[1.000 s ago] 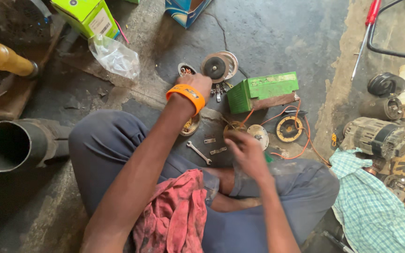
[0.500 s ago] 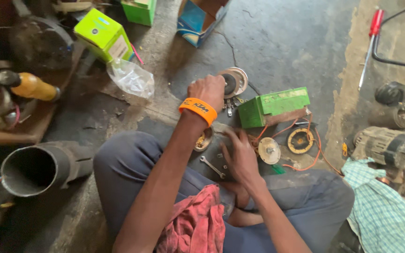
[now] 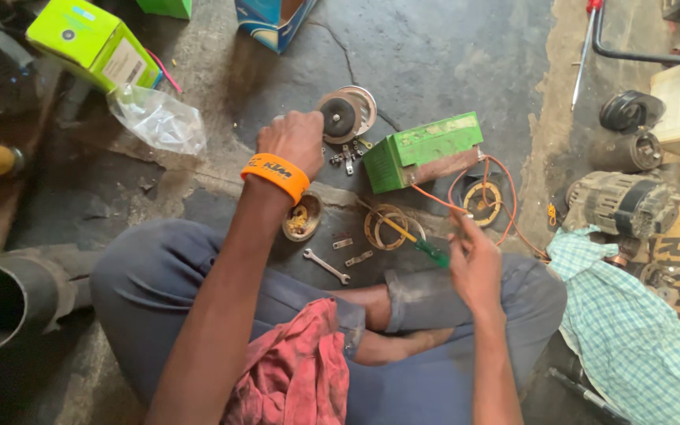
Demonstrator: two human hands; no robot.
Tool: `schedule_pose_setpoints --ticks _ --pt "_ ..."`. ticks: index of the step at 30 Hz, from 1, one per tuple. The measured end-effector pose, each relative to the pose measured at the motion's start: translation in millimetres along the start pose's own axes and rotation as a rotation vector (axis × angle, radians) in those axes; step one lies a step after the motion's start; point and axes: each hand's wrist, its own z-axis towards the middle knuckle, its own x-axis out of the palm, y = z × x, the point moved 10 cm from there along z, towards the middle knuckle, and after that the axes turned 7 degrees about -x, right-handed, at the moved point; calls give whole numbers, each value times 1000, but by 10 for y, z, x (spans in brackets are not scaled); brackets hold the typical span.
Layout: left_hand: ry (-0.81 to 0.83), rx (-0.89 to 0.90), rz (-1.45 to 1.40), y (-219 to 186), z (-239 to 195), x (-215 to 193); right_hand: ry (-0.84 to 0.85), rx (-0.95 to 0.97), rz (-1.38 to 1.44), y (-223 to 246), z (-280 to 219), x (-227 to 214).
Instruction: The person sits on the floor and uses a screwdriver to adjust connections on a green battery and a disassembled motor component. They manipulate wires and small metal parts, occasionally wiping the battery with a cloth.
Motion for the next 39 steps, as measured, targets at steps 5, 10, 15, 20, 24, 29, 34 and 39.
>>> schedule_pose_setpoints --ticks 5,10,15,20,24,29,34,39 --pt "30 10 11 -9 3 75 -88 -39 59 -189 147 -305" --pt "46 15 25 -27 34 105 137 66 -12 -287 166 -86" --pt "43 20 27 -39 21 119 419 78 -446 -277 76 367" --pt "54 10 24 -18 3 106 309 -58 -516 -49 109 387" --pt "44 20 36 -54 15 91 247 -110 -402 122 39 468" --pt "65 12 31 -43 4 143 329 -395 -258 517 -59 949" --pt "63 2 31 -16 27 180 328 -415 -313 565 2 1044" --pt "59 9 28 -44 43 200 349 -210 -269 326 9 954"
